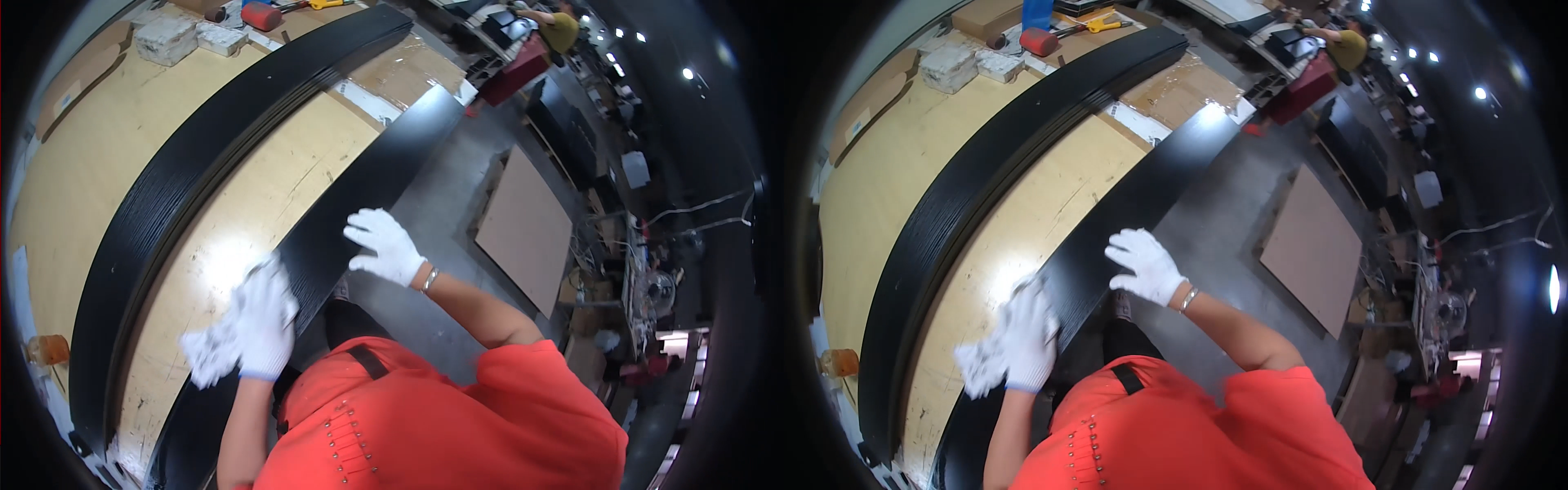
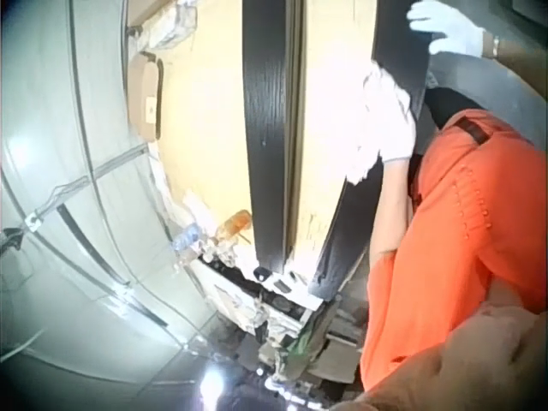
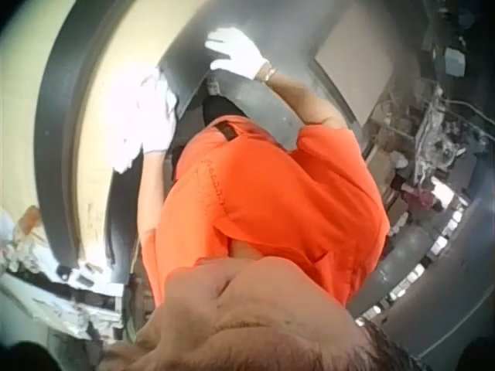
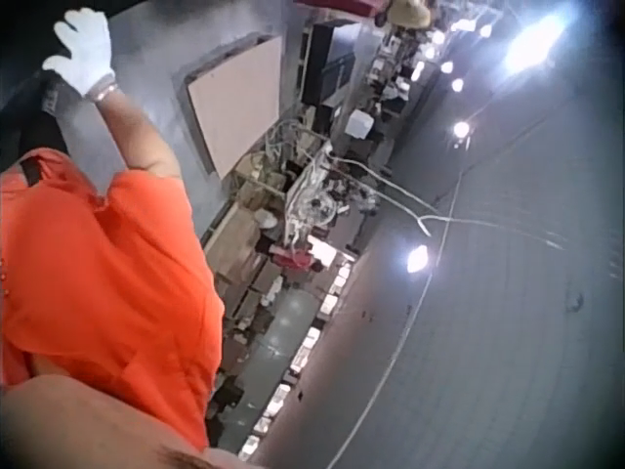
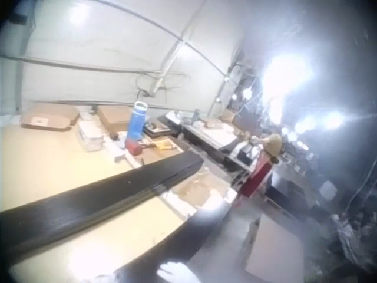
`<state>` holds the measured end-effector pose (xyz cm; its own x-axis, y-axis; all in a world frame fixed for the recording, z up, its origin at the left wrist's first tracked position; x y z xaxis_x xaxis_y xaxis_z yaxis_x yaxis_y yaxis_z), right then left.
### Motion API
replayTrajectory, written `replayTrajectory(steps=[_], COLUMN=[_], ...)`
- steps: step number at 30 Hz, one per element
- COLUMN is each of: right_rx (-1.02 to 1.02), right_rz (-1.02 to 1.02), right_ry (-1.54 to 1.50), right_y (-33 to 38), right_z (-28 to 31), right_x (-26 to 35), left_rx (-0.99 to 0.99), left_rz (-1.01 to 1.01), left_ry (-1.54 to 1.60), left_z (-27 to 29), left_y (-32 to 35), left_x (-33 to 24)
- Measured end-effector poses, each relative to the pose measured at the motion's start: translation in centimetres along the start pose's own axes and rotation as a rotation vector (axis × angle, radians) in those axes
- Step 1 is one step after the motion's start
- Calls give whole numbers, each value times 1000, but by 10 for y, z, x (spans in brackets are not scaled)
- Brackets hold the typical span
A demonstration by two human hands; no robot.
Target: The person wipes black wooden boards with a cloth, applies liquid from a bottle, and touches up the edges using a small applicator block before wiping the surfaces again.
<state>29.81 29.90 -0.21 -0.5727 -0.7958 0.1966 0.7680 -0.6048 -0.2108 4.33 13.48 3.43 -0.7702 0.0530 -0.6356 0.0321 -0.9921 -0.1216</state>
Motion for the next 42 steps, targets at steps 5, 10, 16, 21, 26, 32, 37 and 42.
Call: replayTrajectory(steps=[5,10,16,21,26,32,37,42], right_rx=[-213,-200,-208,-210,-229,-225,-165,26], right_rz=[158,77,127,71,98,250,312,426], right_ry=[-143,-248,-282,-297,-331,-386,-524,-757], right_y=[-7,4,-7,0,-3,-17,-44,-58], right_z=[-17,-25,-30,-31,-30,-20,-10,-6], right_x=[1,-14,-6,-21,-15,-58,-113,-102], left_rx=[12,-31,111,119,136,404,414,305], left_rz=[-41,135,-78,-136,-328,-362,-383,-384], left_ry=[-23,-194,-24,-189,-137,-111,-96,-36], left_z=[-59,-40,-80,-74,-116,-114,-157,-233], left_y=[-88,-43,-179,-134,-259,-270,-351,-525], left_x=[-12,-15,-27,-18,-54,-54,-87,-117])
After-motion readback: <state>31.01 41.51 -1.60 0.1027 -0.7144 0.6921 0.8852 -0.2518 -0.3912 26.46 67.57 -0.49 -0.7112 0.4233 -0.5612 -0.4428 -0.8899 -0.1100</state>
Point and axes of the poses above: each hand's wrist, its own y-axis away from the middle knuckle, its own z-axis out of the back of the hand, x = y × z, the point moved 1 cm from there along -y, towards the middle knuckle, and after that the axes turned 11 degrees about y, right-handed, at the moved point
